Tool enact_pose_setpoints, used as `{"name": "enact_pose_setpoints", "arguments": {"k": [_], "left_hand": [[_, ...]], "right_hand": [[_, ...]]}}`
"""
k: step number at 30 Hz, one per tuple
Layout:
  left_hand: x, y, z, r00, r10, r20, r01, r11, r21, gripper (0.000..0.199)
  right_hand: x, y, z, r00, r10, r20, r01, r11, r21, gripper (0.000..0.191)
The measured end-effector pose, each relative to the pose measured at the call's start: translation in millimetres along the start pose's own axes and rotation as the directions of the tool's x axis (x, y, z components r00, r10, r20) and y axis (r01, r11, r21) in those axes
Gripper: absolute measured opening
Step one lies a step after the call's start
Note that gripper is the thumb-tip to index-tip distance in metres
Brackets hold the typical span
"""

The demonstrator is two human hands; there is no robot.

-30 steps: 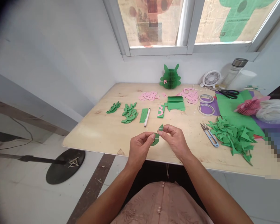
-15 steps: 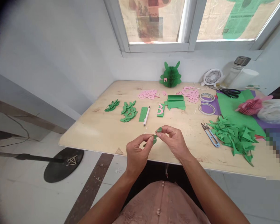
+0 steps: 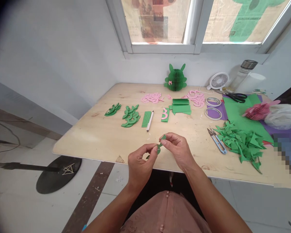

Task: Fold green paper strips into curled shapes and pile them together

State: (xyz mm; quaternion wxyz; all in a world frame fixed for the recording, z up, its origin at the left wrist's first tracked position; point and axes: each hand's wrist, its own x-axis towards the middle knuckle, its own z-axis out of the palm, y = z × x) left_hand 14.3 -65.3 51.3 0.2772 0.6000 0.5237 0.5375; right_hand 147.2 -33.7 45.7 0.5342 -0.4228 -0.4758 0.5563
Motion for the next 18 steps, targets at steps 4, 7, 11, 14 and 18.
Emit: {"name": "enact_pose_setpoints", "arguments": {"k": [4,7,11,14,18], "left_hand": [[-1.5,0.4,-0.7,0.999,0.042,-0.016,-0.041,0.999,0.033,0.012],[-3.4,0.8,-1.5,1.000,-0.004,0.023,0.004,1.000,0.010,0.013],[-4.6,2.0,-2.9,0.997,-0.062,0.039,0.065,0.996,-0.060,0.013],[-2.4,4.0,-4.1,0.998,-0.064,0.010,0.065,0.992,-0.111,0.018],[6.3,4.4,-5.6,0.988,-0.114,0.101,0.136,0.960,-0.244,0.014]], "right_hand": [[-0.6,3.3,-0.6,0.997,-0.012,-0.079,0.007,0.998,-0.066,0.016],[-1.9,6.5,-1.5,0.996,-0.012,-0.089,0.006,0.998,-0.063,0.015],[-5.5,5.6,-0.7,0.996,-0.042,-0.078,0.035,0.995,-0.093,0.012],[-9.2,0.1,2.0,0.994,-0.096,-0.044,0.086,0.977,-0.194,0.013],[-14.2,-7.8,4.9,0.991,-0.131,0.003,0.124,0.932,-0.342,0.015]]}}
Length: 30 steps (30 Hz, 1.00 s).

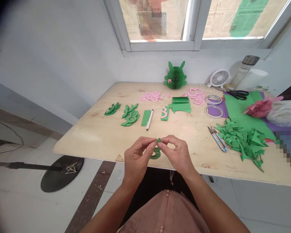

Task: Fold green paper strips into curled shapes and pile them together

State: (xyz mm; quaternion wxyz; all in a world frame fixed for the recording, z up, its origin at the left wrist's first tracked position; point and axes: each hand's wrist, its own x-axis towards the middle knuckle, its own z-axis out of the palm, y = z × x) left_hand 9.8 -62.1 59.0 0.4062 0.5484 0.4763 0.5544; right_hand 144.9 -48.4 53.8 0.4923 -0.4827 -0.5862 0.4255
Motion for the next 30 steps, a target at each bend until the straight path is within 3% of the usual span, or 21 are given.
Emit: {"name": "enact_pose_setpoints", "arguments": {"k": [4,8,14,19,30], "left_hand": [[10.2,-1.1,-3.1,0.988,-0.124,0.097,0.137,0.979,-0.149,0.011],[13.9,-1.3,-5.8,0.969,-0.198,0.148,0.224,0.956,-0.188,0.012],[11.6,-2.0,-4.9,0.957,-0.270,0.103,0.286,0.935,-0.209,0.015],[11.5,-2.2,-5.5,0.945,-0.295,0.142,0.320,0.924,-0.209,0.014],[14.6,2.2,-7.8,0.912,-0.332,0.242,0.375,0.913,-0.162,0.018]], "right_hand": [[-2.8,-3.6,-1.7,0.999,0.000,0.034,0.004,0.995,-0.101,0.016],[-3.7,-3.7,-3.6,0.998,0.011,0.067,-0.002,0.992,-0.123,0.017],[-4.0,-1.6,-3.8,0.986,0.113,0.119,-0.119,0.992,0.040,0.028],[-3.7,3.2,-3.3,0.969,0.218,0.120,-0.238,0.951,0.198,0.024],[-4.8,11.5,-9.3,0.943,0.275,0.189,-0.318,0.911,0.264,0.024]]}}
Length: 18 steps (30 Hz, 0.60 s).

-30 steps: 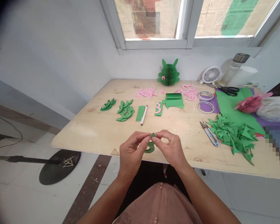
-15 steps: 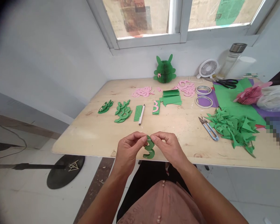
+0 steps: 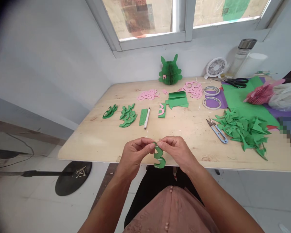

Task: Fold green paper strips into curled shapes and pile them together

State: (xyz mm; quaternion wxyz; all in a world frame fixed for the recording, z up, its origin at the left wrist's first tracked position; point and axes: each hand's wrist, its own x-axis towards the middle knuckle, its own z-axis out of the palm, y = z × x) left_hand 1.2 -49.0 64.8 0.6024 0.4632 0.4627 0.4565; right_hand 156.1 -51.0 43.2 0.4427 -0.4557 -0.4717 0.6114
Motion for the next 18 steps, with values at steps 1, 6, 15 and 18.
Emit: {"name": "enact_pose_setpoints", "arguments": {"k": [1,6,15,18], "left_hand": [[0.3,0.2,-0.3,1.000,-0.001,0.015,0.001,1.000,0.003,0.018],[1.4,1.7,-3.6,0.998,-0.030,0.063,0.028,0.999,0.030,0.018],[4.6,-0.9,-6.2,0.998,-0.049,0.032,0.050,0.999,-0.002,0.017],[3.9,-2.0,-5.9,0.998,-0.054,0.035,0.055,0.998,-0.034,0.017]], "right_hand": [[-0.2,0.0,-0.3,1.000,0.005,0.004,-0.005,1.000,0.004,0.023],[-0.7,0.8,-0.9,0.999,0.030,0.037,-0.031,0.999,0.023,0.023],[-8.7,1.3,5.4,0.999,-0.029,-0.036,0.023,0.990,-0.136,0.018],[-11.9,-3.0,6.6,0.986,-0.138,-0.091,0.098,0.933,-0.346,0.013]]}}
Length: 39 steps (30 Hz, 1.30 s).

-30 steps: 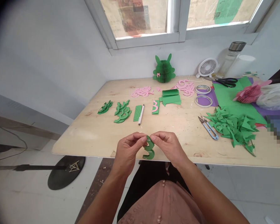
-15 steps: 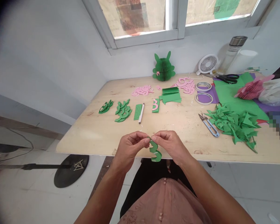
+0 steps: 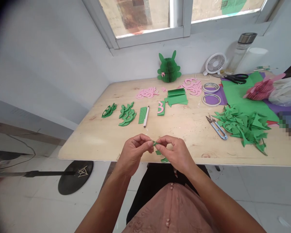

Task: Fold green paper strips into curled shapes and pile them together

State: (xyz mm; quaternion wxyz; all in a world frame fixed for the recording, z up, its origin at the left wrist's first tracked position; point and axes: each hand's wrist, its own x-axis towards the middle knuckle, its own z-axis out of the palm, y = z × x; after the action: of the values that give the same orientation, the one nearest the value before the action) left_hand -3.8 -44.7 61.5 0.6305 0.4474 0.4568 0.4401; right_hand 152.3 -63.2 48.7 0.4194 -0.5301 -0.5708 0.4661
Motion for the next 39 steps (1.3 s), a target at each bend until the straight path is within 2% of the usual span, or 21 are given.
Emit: {"name": "enact_pose_setpoints", "arguments": {"k": [2,5,8,12,23,39], "left_hand": [[-1.0,-0.2,-1.2,0.999,-0.002,0.035,0.003,1.000,-0.022,0.016],[-2.2,-0.2,-5.0,0.992,-0.018,0.128,0.026,0.998,-0.063,0.018],[-1.6,-1.0,-9.0,0.973,-0.047,0.228,0.076,0.990,-0.119,0.018],[1.3,-2.9,-10.9,0.954,-0.075,0.290,0.130,0.976,-0.176,0.017],[4.4,-5.5,-10.5,0.955,-0.084,0.286,0.154,0.960,-0.233,0.015],[2.4,-5.7,-10.4,0.965,-0.131,0.226,0.184,0.955,-0.232,0.015]], "right_hand": [[-1.1,-2.5,-0.9,1.000,-0.009,0.005,0.009,1.000,-0.019,0.015],[-1.7,-3.5,-1.6,0.995,0.068,0.076,-0.079,0.984,0.158,0.019],[-1.2,-1.4,-1.4,0.978,0.109,0.180,-0.170,0.914,0.368,0.019],[-0.7,2.2,-1.8,0.964,0.121,0.235,-0.221,0.859,0.462,0.015],[-2.4,0.7,-2.1,0.962,0.146,0.230,-0.243,0.843,0.480,0.013],[-5.5,-5.9,2.0,0.980,0.083,0.182,-0.155,0.891,0.427,0.013]]}}
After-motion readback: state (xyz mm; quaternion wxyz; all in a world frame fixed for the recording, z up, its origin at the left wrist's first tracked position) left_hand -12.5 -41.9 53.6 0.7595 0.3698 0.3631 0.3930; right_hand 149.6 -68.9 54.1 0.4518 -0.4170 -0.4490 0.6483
